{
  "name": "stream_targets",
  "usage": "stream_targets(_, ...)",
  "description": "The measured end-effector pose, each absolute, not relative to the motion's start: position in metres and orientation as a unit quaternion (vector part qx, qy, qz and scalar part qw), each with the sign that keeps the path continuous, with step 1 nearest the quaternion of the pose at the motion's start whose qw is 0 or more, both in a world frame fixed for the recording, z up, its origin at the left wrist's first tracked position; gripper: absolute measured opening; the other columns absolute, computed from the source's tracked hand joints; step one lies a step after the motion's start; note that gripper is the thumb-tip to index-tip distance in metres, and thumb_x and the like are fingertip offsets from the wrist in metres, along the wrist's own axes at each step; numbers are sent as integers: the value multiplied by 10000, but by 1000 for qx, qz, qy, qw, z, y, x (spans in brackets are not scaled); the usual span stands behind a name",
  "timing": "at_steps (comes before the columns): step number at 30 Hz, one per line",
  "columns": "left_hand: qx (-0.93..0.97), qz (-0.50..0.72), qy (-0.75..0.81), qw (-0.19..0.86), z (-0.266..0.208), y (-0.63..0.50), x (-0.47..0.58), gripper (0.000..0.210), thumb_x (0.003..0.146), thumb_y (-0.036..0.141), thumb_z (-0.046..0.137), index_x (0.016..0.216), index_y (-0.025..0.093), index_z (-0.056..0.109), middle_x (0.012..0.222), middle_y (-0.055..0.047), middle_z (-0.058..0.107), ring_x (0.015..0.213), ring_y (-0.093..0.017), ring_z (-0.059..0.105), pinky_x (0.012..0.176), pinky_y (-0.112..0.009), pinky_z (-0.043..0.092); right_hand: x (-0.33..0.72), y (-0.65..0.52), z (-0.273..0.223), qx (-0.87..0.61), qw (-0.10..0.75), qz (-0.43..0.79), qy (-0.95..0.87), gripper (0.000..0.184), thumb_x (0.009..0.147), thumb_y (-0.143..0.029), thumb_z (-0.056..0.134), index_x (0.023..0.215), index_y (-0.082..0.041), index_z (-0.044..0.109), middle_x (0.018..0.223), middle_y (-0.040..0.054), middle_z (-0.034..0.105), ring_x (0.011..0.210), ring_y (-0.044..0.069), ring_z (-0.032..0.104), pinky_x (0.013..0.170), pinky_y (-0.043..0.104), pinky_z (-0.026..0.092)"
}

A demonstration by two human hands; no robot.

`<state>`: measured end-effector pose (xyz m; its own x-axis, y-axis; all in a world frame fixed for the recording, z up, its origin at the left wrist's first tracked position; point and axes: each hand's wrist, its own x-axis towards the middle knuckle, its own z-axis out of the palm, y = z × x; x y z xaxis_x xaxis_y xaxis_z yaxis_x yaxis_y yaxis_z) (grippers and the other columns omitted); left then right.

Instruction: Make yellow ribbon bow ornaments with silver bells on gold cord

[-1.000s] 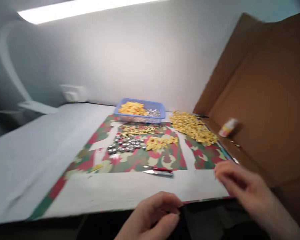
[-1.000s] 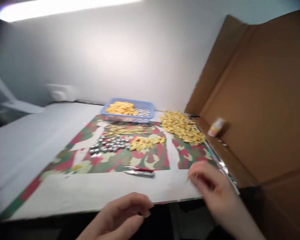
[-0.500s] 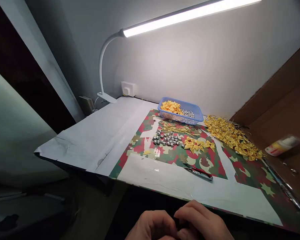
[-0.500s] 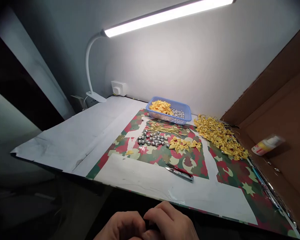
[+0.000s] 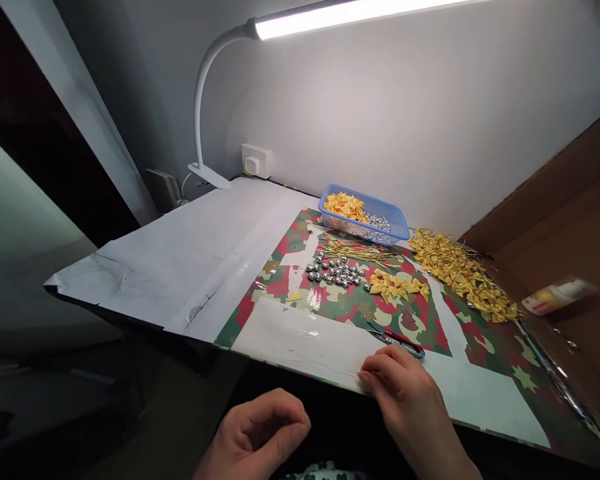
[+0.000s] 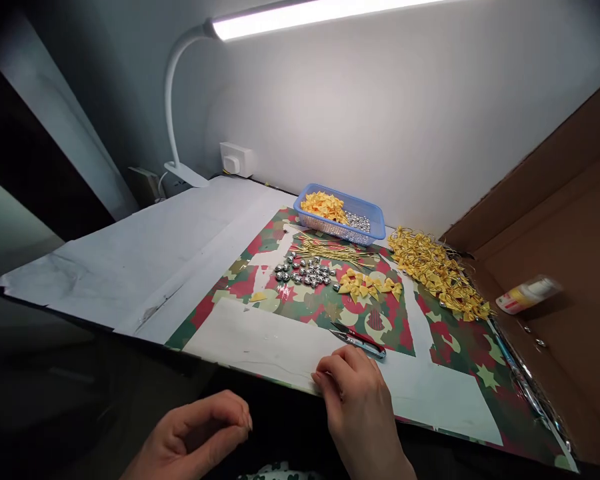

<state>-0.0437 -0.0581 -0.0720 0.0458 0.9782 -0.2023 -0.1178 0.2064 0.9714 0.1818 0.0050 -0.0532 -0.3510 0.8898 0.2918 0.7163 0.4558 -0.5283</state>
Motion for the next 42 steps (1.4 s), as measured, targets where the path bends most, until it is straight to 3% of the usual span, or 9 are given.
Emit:
stream_targets(13,367,530,578,500,-53,-59,-51,115,747,267,794,652,225,745,640,13,641,630,-153,536,582,-211,454,172,12,-53,-456,332,170,-808,119,990,-209,502,889,-241,558,904,25,605,840,204,573,753,317,427)
stream_targets(24,371,529,583,492,-66,-63,-55,145,782,277,769,654,224,727,636,27,629,612,-136,525,569,-186,443,171,23,-34,-433,307,203,-823,160,997,-206,484,844,-228,523,817,2,576,738,163,560,650,262,417)
stream_targets(30,355,527,610,474,-68,-60,-56,114,795,294,762,704,226,746,677,23,666,661,-154,571,607,-190,468,137,26,-41,-380,289,205,-854,136,961,-134,533,856,-221,539,859,-4,609,790,170,567,728,288,396)
stream_targets(42,347,522,597,501,-78,-67,-55,131,822,337,727,741,234,733,695,29,651,677,-156,565,615,-210,466,112,24,-56,-341,298,151,-879,172,961,-100,522,825,-203,546,824,-10,612,749,155,523,716,276,337)
